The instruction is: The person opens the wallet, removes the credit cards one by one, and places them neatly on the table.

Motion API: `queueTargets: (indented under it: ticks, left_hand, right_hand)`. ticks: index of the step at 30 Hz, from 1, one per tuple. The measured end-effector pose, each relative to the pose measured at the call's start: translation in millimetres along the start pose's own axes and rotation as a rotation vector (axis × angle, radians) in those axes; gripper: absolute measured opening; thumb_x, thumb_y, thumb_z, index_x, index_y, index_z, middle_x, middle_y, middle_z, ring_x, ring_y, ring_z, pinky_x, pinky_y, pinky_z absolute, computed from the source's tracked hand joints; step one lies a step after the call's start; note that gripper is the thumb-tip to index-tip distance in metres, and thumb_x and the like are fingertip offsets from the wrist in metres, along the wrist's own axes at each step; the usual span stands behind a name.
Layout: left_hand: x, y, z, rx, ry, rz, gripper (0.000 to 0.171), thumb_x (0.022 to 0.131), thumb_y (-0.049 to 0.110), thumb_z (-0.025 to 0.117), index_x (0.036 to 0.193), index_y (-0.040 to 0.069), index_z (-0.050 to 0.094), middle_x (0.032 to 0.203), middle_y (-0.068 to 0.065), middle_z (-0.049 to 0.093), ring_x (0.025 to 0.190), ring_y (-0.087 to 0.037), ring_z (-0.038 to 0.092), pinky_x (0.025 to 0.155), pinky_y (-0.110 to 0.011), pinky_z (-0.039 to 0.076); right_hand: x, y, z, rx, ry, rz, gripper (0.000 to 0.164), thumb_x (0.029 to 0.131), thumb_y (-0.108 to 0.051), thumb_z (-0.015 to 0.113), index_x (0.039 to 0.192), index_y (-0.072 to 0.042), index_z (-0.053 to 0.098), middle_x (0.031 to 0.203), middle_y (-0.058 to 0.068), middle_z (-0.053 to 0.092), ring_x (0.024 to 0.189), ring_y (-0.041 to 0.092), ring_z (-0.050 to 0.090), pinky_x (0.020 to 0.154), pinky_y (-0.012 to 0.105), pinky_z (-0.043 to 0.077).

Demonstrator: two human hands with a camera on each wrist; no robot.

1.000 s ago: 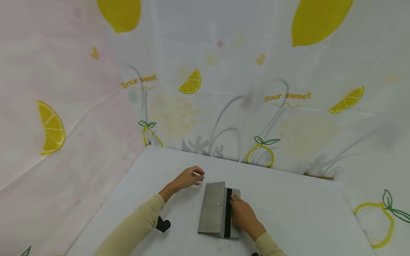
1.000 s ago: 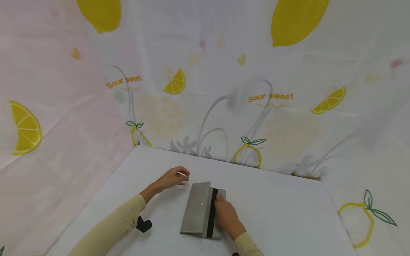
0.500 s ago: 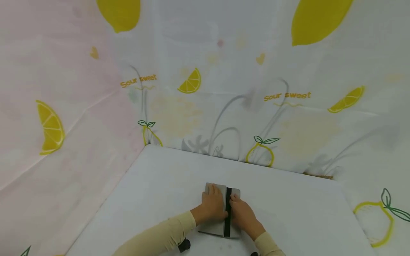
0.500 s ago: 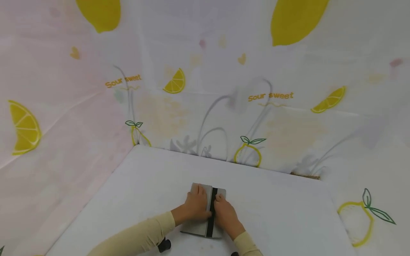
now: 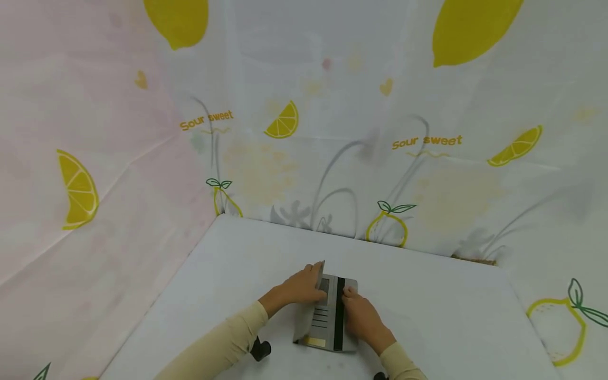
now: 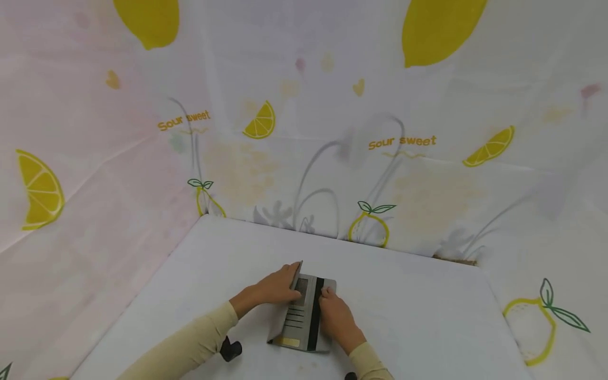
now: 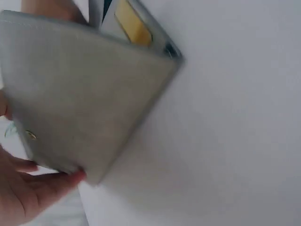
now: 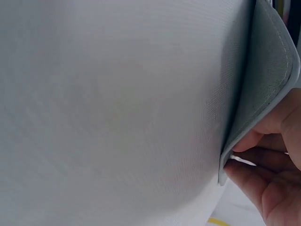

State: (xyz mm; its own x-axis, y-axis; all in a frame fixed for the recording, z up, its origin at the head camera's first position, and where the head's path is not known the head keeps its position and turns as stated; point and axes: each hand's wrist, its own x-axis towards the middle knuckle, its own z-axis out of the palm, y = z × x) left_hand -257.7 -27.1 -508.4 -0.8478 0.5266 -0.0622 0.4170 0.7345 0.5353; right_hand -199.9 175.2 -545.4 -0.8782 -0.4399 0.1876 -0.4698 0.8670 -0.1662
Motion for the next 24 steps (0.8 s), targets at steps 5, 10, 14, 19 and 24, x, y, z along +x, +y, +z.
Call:
queueTargets:
  ticks: [5, 10, 14, 19, 24]
  left_hand:
    - [-13.1, -44.7, -13.8, -0.131, 0.114, 0.054, 0.083, 0.085, 0.012, 0.062, 0.153, -0.003, 0.016, 0.148, -0.029, 0.033, 0.132, -0.041, 0.039, 0.104, -0.053, 0.042]
    - [-26.9, -78.8, -17.3, -0.037, 0.168, 0.059, 0.082, 0.086, 0.011, 0.070, 0.150, -0.004, 0.023, 0.139, -0.028, 0.037, 0.119, -0.039, 0.047, 0.096, -0.050, 0.048]
    - [-33.1, -94.7, -13.6, 0.066, 0.200, 0.088, 0.081, 0.080, 0.012, 0.080, 0.145, -0.004, 0.035, 0.136, -0.025, 0.041, 0.123, -0.038, 0.045, 0.099, -0.049, 0.048]
    - [-34.5, -100.0, -13.0, 0.024, 0.221, 0.172, 0.081, 0.076, 0.005, 0.082, 0.143, -0.003, 0.037, 0.133, -0.021, 0.045, 0.124, -0.036, 0.044, 0.104, -0.049, 0.044]
    - [-31.7, -103.7, -13.9, -0.082, 0.185, 0.195, 0.086, 0.075, -0.003, 0.080, 0.146, -0.005, 0.032, 0.135, -0.023, 0.045, 0.126, -0.035, 0.046, 0.104, -0.048, 0.045]
  right_hand:
    - [0, -1, 0, 0.028, -0.015, 0.013, 0.041, 0.071, 0.011, 0.075, 0.110, 0.017, 0.064, 0.123, 0.031, 0.060, 0.115, 0.043, 0.058, 0.090, 0.052, 0.054]
    - [-2, -1, -3, 0.022, -0.039, 0.032, 0.040, 0.072, 0.012, 0.070, 0.111, 0.017, 0.064, 0.124, 0.030, 0.059, 0.117, 0.042, 0.057, 0.092, 0.052, 0.053]
    - [-1, -1, -6, 0.031, -0.051, 0.047, 0.042, 0.070, 0.012, 0.071, 0.112, 0.016, 0.064, 0.124, 0.030, 0.059, 0.117, 0.043, 0.057, 0.093, 0.052, 0.052]
    - [0, -1, -7, 0.036, -0.058, 0.053, 0.044, 0.068, 0.011, 0.073, 0.111, 0.016, 0.064, 0.124, 0.029, 0.060, 0.116, 0.043, 0.057, 0.092, 0.052, 0.052]
    - [1, -2, -5, 0.049, -0.068, 0.056, 0.046, 0.067, 0.012, 0.072, 0.112, 0.016, 0.064, 0.126, 0.029, 0.059, 0.118, 0.042, 0.056, 0.093, 0.053, 0.052]
